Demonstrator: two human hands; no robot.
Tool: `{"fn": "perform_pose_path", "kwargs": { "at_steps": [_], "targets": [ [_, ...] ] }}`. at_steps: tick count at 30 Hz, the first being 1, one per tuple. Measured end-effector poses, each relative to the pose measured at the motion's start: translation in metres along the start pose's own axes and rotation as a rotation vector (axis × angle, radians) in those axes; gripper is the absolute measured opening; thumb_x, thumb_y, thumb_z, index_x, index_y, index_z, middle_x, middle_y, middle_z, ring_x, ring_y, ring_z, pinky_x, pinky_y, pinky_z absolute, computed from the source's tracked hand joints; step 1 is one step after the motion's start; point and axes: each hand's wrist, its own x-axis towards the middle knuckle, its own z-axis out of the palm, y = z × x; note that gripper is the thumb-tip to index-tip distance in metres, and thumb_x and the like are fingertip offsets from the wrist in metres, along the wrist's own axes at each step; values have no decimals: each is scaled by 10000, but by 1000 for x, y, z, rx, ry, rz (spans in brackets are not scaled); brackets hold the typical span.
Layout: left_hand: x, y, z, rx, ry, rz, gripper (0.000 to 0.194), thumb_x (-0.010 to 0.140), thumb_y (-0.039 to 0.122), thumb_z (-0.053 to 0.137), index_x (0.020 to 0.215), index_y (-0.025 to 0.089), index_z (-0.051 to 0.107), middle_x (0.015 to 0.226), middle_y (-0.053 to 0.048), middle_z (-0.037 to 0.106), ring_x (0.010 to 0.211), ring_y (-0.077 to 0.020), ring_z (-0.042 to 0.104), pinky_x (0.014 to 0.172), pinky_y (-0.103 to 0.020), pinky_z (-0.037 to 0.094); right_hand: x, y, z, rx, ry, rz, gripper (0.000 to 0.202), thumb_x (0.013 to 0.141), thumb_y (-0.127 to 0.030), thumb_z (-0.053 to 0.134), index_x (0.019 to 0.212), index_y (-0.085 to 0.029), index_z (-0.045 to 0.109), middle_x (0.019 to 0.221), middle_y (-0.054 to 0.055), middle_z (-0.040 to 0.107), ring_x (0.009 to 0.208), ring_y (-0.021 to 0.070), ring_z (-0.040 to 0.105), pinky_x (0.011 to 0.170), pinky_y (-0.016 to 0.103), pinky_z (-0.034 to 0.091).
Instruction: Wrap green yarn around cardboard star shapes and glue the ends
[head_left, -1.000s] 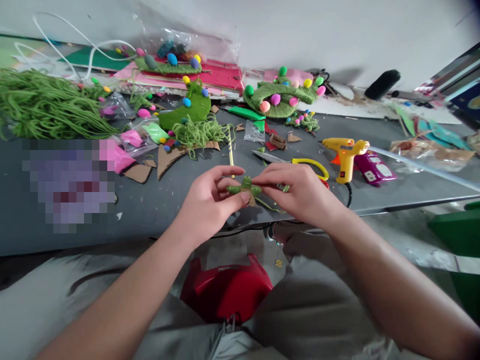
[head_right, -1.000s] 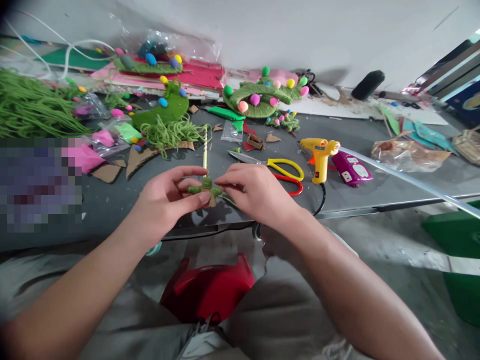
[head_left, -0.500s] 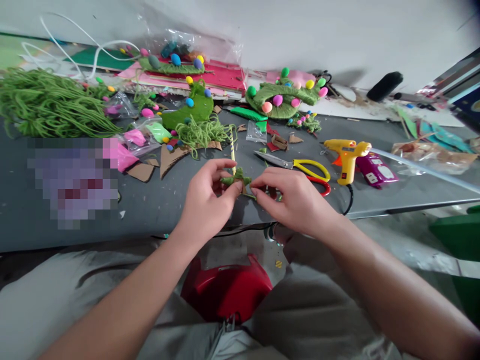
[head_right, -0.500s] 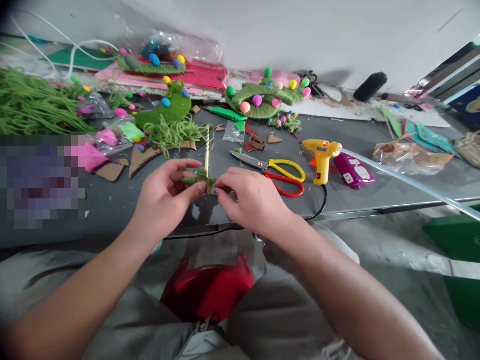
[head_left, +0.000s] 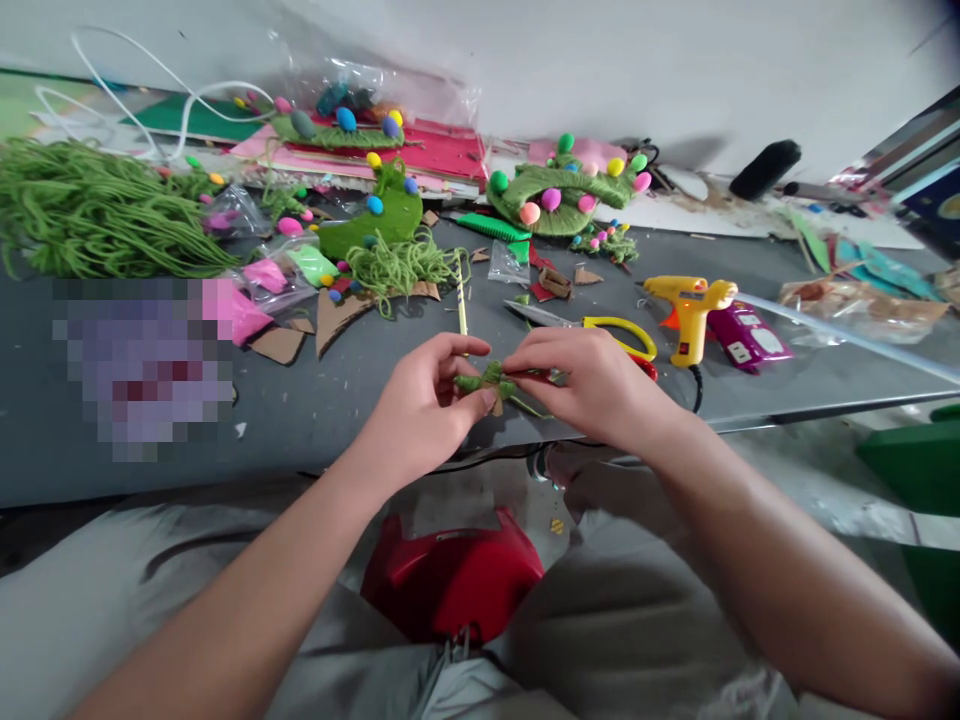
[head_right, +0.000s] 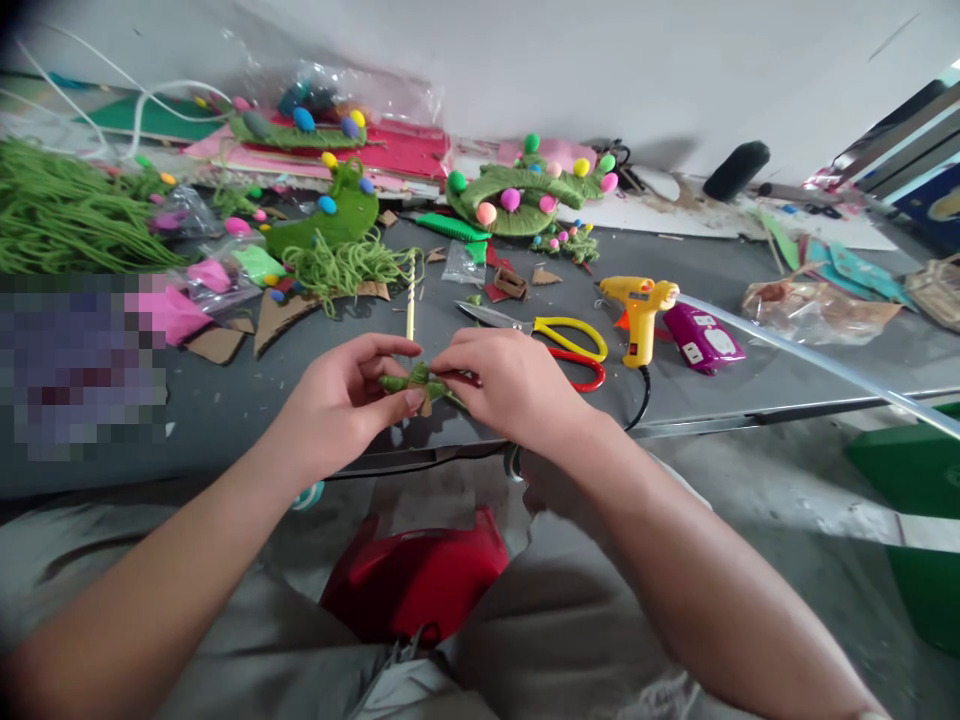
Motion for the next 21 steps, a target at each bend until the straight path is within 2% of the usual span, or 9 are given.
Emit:
{"fn": "perform_pose_path", "kwargs": {
  "at_steps": [7,12,14,17,21],
  "targets": [
    [0,-5,2,200,52,47,369,807,264,757,1130,190,596,771,4,642,693,-174,620,633,-314,474,-4,-12,1,-132,16,44,164,876,-143,624,913,-190,777,859,21,713,781,158,648,676,279,434],
    [-1,-8,6,298,165,116,304,827,230,711,1116,190,626,748,18,603,658,-148,576,606,-292,446,-4,-20,11,-56,63,139,108,865,-173,637,859,-166,744,828,22,694,770,156,626,670,281,433],
    [0,-8,8,260,228,143,303,824,222,717,1110,179,627,758,13,611,671,-146,588,615,-284,456,-3,-22,13,5,104,159,99,870,-180,637,846,-160,730,818,24,691,756,153,615,662,281,434],
    [1,-7,9,77,294,153,339,803,220,756,1111,174,623,770,15,629,684,-142,624,617,-267,480,-3,-24,14,63,148,156,118,889,-177,625,844,-156,732,812,29,682,735,150,601,657,283,437],
    [4,-8,7,-197,311,133,367,754,179,810,1078,173,639,765,36,646,711,-123,669,694,-251,536,-4,-24,14,89,168,107,163,908,-136,606,928,-157,767,869,43,700,783,161,629,691,285,458]
  ]
}}
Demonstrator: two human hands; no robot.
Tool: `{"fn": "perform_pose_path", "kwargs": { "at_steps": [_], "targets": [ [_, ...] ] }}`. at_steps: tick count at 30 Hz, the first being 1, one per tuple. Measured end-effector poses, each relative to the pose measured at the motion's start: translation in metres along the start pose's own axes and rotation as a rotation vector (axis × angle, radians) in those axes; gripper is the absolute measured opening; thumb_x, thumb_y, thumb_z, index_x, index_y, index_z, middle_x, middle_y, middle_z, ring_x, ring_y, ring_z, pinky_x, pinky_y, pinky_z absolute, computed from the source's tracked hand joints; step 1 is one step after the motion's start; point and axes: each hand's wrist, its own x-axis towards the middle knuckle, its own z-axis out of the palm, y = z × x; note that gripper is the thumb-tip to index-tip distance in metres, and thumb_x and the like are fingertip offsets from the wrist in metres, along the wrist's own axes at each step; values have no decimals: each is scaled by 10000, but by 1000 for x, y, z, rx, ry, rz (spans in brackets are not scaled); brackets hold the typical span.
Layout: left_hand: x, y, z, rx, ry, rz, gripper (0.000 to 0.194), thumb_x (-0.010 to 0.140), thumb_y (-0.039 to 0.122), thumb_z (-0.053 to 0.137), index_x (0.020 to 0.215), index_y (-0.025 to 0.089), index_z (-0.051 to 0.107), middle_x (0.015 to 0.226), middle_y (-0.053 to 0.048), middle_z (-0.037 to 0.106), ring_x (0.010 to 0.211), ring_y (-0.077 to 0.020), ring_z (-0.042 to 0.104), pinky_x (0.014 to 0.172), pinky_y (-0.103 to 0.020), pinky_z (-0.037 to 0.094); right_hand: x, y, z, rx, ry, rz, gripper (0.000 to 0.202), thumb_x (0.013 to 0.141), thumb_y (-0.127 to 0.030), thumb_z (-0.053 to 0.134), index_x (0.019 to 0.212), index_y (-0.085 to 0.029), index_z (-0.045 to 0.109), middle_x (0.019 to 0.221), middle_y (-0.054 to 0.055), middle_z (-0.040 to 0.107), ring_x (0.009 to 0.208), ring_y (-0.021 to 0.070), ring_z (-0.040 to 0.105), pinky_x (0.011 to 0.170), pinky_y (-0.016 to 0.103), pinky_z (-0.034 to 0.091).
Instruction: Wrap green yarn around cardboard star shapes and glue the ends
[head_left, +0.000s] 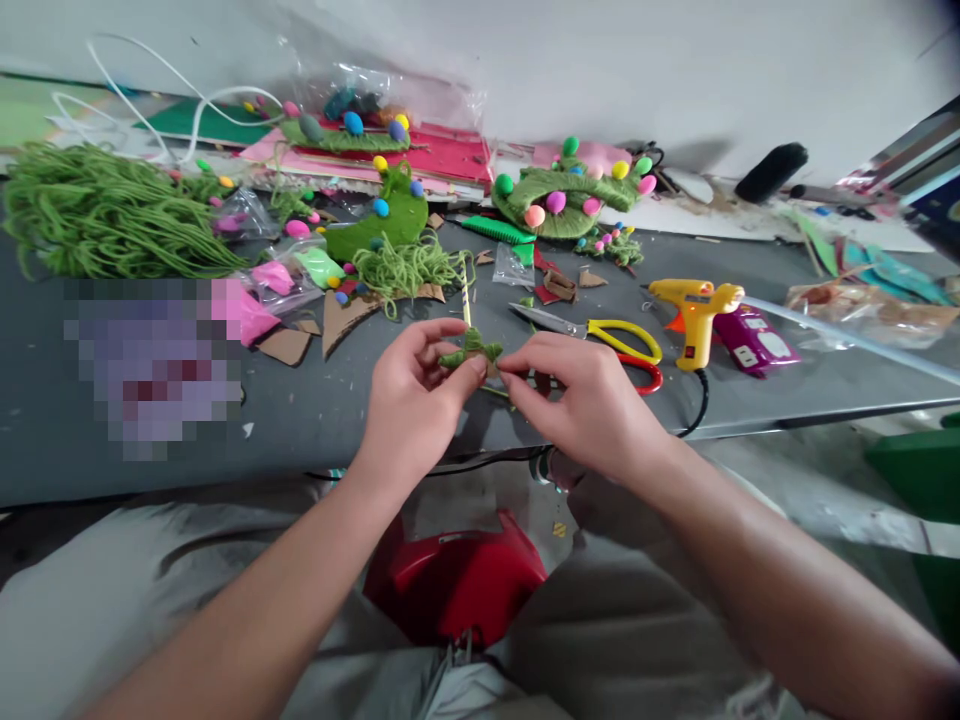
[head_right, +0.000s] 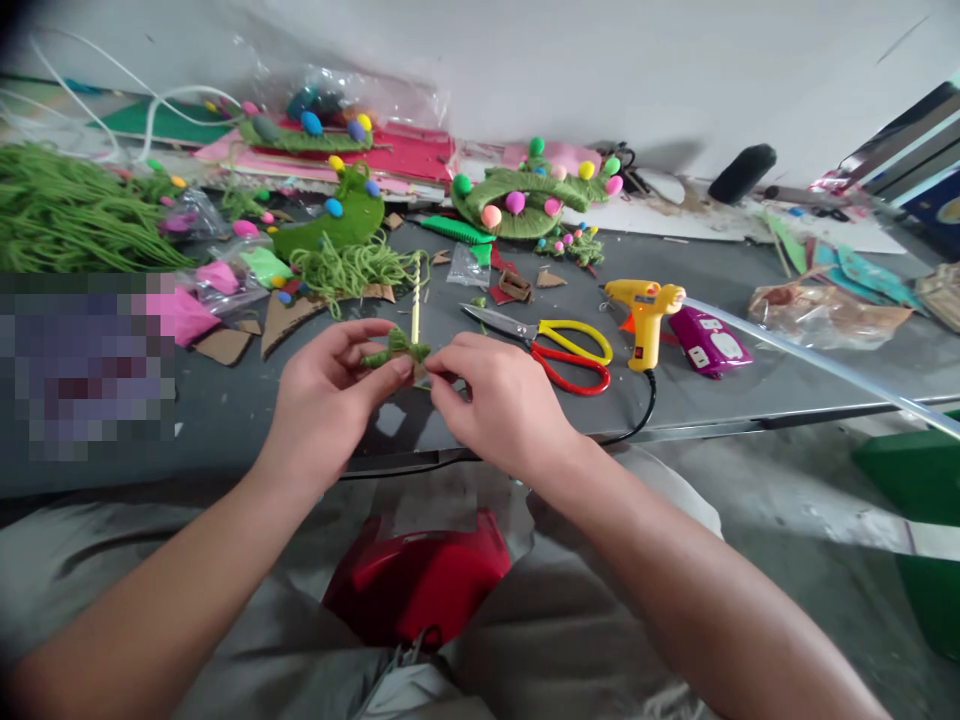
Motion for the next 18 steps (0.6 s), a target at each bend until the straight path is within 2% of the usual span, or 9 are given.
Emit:
{"fn": "perform_pose_path", "kwargs": {
  "at_steps": [5,9,12,18],
  "targets": [
    [2,2,-5,-148,-86,-85,395,723,168,837,1060,165,630,793,35,692,737,-126,698,780,-282,576,4,12,-2,74,-47,-81,201,915,-87,596,905,-163,782,886,43,728,819,162,659,735,280,486],
    [2,9,-7,-36,-228,-152,440,715,192,848,1073,155,595,725,37,674,696,-143,691,729,-290,560,10,24,-11,68,-88,-152,250,889,-51,607,968,-188,801,926,29,759,833,150,686,745,260,496],
    [1,11,-8,127,-307,-178,448,740,211,831,1105,168,574,732,22,677,698,-161,682,686,-295,531,14,26,-17,11,-107,-147,187,908,-124,633,953,-180,805,887,35,758,804,155,679,726,271,486],
    [-1,4,-7,384,-217,-78,368,800,269,771,1113,193,593,788,-10,661,711,-182,653,621,-301,473,12,9,-12,-76,-98,-32,129,866,-161,648,832,-179,771,766,16,697,694,141,596,637,275,402]
  ]
}}
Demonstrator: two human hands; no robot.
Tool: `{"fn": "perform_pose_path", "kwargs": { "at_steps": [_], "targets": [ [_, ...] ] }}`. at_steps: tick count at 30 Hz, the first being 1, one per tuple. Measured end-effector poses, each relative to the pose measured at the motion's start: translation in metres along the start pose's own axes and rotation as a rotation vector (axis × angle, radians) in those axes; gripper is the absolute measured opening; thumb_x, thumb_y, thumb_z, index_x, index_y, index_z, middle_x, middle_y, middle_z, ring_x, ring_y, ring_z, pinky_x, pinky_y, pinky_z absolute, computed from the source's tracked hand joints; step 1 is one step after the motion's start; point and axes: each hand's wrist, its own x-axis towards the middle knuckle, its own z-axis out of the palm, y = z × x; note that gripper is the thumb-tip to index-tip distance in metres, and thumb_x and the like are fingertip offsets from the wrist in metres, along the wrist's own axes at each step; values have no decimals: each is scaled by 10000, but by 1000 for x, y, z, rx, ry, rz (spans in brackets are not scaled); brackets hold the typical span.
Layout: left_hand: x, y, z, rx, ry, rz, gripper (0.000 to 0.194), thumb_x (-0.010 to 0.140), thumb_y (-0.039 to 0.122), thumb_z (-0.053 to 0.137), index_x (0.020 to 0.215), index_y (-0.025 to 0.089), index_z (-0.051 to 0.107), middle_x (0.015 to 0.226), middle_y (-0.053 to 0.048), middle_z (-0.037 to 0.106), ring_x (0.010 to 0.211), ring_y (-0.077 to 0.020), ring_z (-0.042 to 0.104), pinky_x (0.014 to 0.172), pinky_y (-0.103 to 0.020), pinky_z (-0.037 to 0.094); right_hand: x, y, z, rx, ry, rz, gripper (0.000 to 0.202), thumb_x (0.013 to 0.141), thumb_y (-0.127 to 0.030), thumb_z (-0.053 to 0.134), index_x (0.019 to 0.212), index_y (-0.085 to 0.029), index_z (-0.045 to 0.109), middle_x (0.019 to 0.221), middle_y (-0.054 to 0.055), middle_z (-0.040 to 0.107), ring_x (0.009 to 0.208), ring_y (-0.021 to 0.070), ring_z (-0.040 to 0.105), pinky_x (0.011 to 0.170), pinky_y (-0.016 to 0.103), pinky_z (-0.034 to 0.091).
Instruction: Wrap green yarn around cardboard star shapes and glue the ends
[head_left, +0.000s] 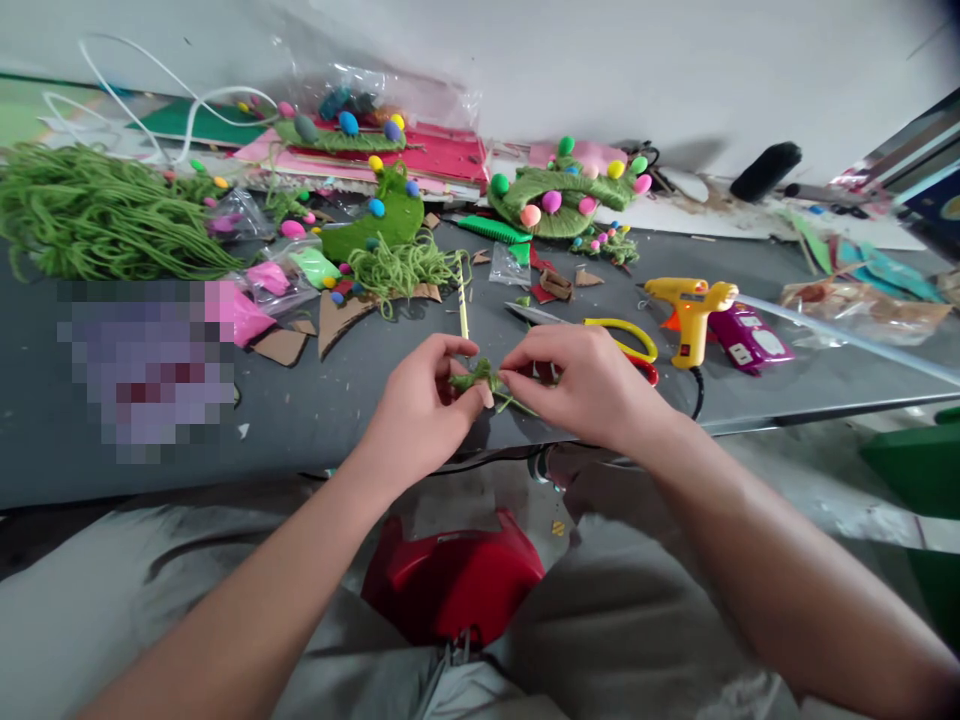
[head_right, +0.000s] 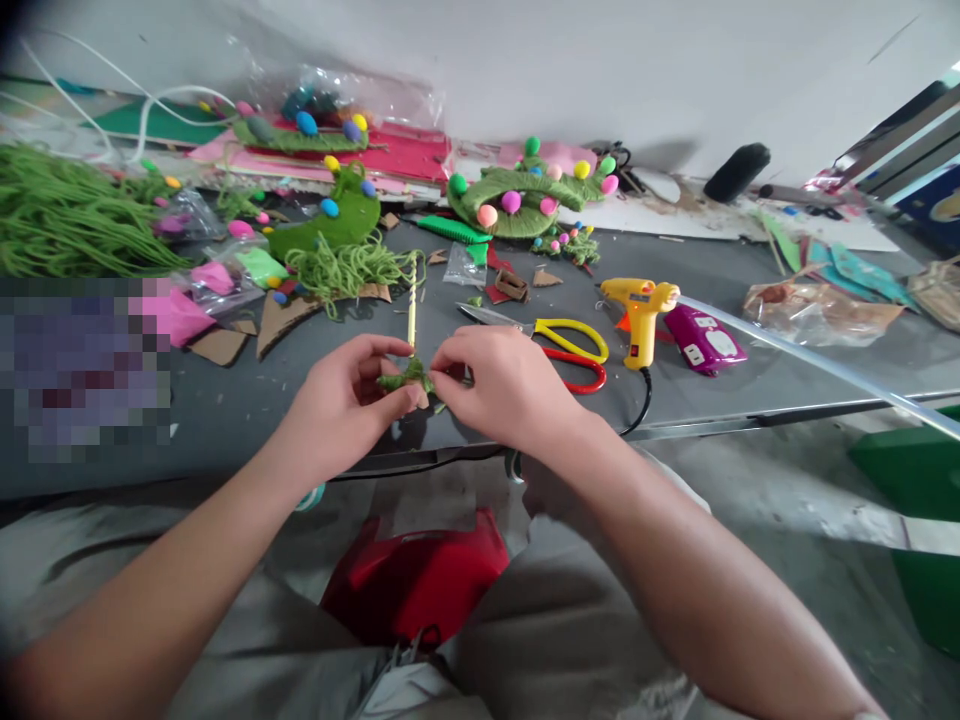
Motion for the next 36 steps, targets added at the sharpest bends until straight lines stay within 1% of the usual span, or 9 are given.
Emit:
{"fn": "perform_pose_path", "kwargs": {
  "at_steps": [4,11,14,18,24,28,31,34,36],
  "targets": [
    [1,-1,2,7,80,44,324,815,268,755,1096,177,621,823,-20,665,722,-164,640,643,-287,479,-5,-8,8,25,-40,29,123,909,-204,623,880,-161,734,819,35,682,729,146,579,642,270,386],
    [6,3,1,-285,152,15,374,757,190,793,1092,165,629,863,-6,679,778,-144,670,759,-284,551,-7,-4,9,80,-31,3,131,957,-197,592,917,-154,708,870,40,676,770,140,577,679,258,396],
    [6,2,-1,-355,115,-4,387,752,177,794,1108,160,642,871,0,667,791,-132,661,769,-275,553,-6,-3,6,125,-42,-21,149,966,-187,584,939,-159,728,874,41,676,788,142,588,705,256,411],
    [4,3,-5,-410,10,-54,399,741,175,807,1116,167,668,915,-8,680,841,-134,663,795,-269,548,-5,-1,3,238,-70,-15,159,960,-180,593,930,-168,748,870,26,695,779,128,594,704,246,428],
    [2,9,-11,-437,-91,-99,361,714,134,809,1060,167,708,855,2,682,812,-122,659,794,-253,523,-4,5,-2,507,-158,145,175,918,-292,658,934,-163,774,771,6,688,676,115,552,608,241,446],
    [1,7,-11,-470,-103,-119,390,704,168,839,1069,174,701,897,-8,686,838,-130,660,815,-266,519,-4,8,-4,634,-146,188,195,893,-304,685,984,-154,769,785,20,700,684,121,580,610,245,465],
    [2,4,-10,-455,-16,-135,389,692,219,883,1024,180,684,990,-12,672,864,-121,645,796,-254,512,-5,6,-5,602,-123,162,161,909,-284,667,951,-148,743,763,11,679,673,113,565,598,232,454],
    [3,5,-9,-488,68,-159,367,682,221,893,937,179,633,968,-1,659,815,-106,632,709,-227,490,-7,2,-5,469,-93,87,138,943,-243,615,941,-148,714,787,3,662,683,101,536,612,221,435],
    [3,7,-8,-520,76,-157,351,687,201,882,906,187,609,943,2,663,810,-116,643,693,-226,492,-7,-1,-4,376,-62,44,139,962,-216,577,947,-148,697,807,2,652,705,102,526,640,224,429]
  ]
}}
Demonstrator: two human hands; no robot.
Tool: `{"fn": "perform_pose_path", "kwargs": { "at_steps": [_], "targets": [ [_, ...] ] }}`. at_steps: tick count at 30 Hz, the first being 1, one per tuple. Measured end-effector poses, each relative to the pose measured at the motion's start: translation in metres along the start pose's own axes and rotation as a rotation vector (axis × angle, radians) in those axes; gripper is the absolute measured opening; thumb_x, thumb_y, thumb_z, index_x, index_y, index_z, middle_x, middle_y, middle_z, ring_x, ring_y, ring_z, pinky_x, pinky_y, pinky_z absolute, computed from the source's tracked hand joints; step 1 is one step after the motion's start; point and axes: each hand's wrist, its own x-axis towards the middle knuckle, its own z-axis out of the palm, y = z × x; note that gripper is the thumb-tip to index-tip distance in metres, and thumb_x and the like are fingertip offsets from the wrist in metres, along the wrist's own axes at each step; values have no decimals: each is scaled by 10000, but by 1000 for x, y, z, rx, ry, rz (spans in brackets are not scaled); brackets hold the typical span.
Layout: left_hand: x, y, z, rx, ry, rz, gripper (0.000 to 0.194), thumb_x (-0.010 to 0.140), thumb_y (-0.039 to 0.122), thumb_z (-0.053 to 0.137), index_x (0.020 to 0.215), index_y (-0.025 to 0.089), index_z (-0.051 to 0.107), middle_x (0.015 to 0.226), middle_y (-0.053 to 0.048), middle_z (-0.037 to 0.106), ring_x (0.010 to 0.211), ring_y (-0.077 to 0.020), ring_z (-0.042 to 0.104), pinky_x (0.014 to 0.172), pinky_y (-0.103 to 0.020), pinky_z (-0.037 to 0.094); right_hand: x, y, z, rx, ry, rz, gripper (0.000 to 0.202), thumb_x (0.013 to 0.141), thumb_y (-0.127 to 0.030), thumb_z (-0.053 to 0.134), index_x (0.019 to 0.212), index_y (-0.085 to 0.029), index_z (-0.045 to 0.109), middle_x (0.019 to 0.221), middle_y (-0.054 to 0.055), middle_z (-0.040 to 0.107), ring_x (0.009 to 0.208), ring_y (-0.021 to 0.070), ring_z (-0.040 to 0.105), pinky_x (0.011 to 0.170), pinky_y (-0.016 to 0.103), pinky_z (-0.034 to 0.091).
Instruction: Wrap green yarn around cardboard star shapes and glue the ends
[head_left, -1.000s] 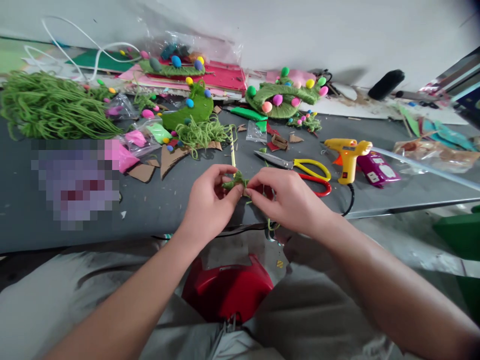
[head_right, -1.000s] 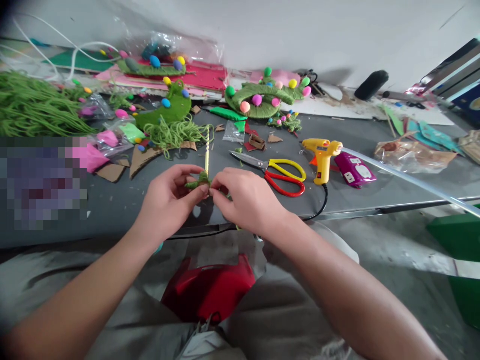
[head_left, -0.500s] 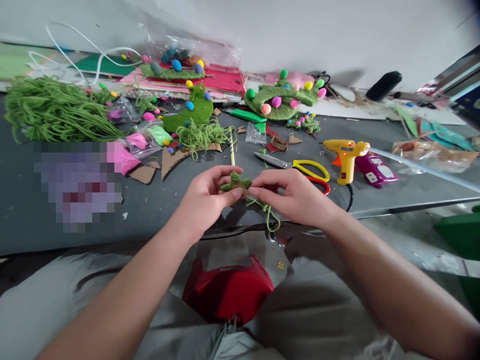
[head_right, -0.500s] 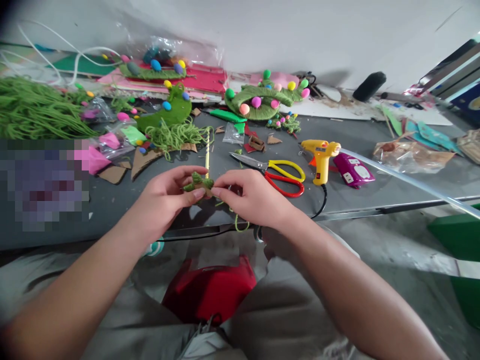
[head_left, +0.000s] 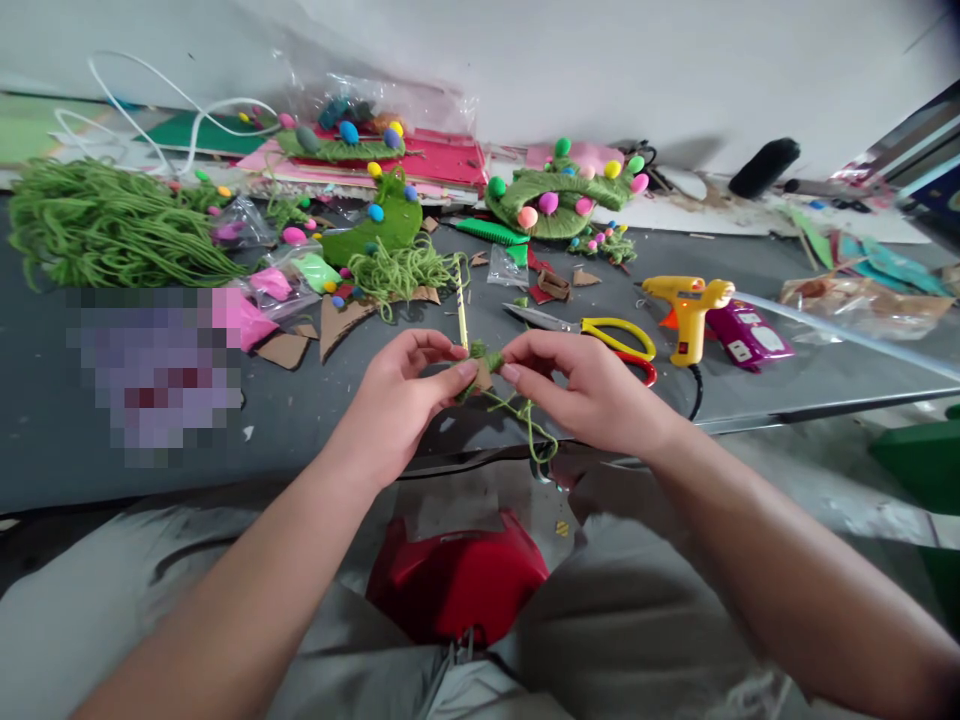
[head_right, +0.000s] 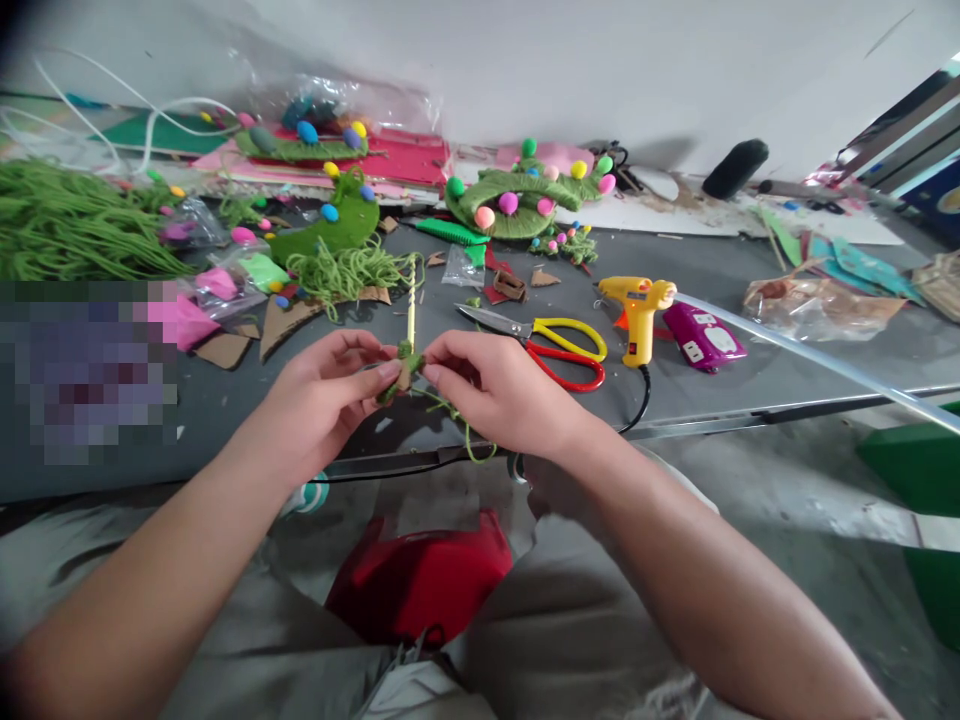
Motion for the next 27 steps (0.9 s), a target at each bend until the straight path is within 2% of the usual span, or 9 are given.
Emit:
{"fn": "perform_pose_path", "kwargs": {
  "at_steps": [4,7,10,15,18,21,27],
  "targets": [
    [-3,-1,0,143,-17,72,242,757,273,844,917,204,675,922,-8,685,815,-132,650,685,-224,509,1,0,5,-50,53,-17,142,970,-205,554,945,-152,683,794,0,642,708,108,518,646,227,419],
    [-4,-2,-2,281,-19,112,236,803,357,808,979,219,735,910,-21,712,760,-142,652,713,-266,552,2,0,9,-26,86,3,141,962,-228,573,914,-149,680,745,-7,626,664,101,497,599,223,393],
    [-7,-1,-3,334,-41,113,208,841,344,760,1012,225,757,870,-23,729,752,-166,673,733,-299,573,2,1,10,-14,90,3,144,961,-227,573,918,-146,684,735,-10,633,648,96,493,590,223,388],
    [-15,3,-4,518,-138,227,197,911,337,679,1069,239,745,992,-31,758,903,-195,697,768,-283,538,2,0,11,-68,54,-8,146,966,-215,568,922,-149,691,770,-8,661,671,99,512,615,228,399],
    [-17,5,-5,754,-158,349,196,938,385,658,1052,240,725,980,-22,756,876,-189,691,739,-280,504,3,0,12,-98,-2,-20,147,971,-196,560,919,-151,690,825,8,678,728,111,554,665,234,416],
    [-16,6,-7,962,-155,457,188,976,366,597,1022,222,709,944,-26,746,845,-187,676,721,-286,469,3,0,11,-98,-49,-33,148,981,-183,548,933,-148,684,867,22,683,780,123,585,717,240,434],
    [-13,6,-11,1062,-190,489,226,1000,356,547,1061,210,708,951,-34,751,843,-196,673,726,-296,448,3,1,11,-133,-84,-25,142,990,-197,535,936,-153,659,854,17,667,753,123,567,700,241,411]
  ]
}}
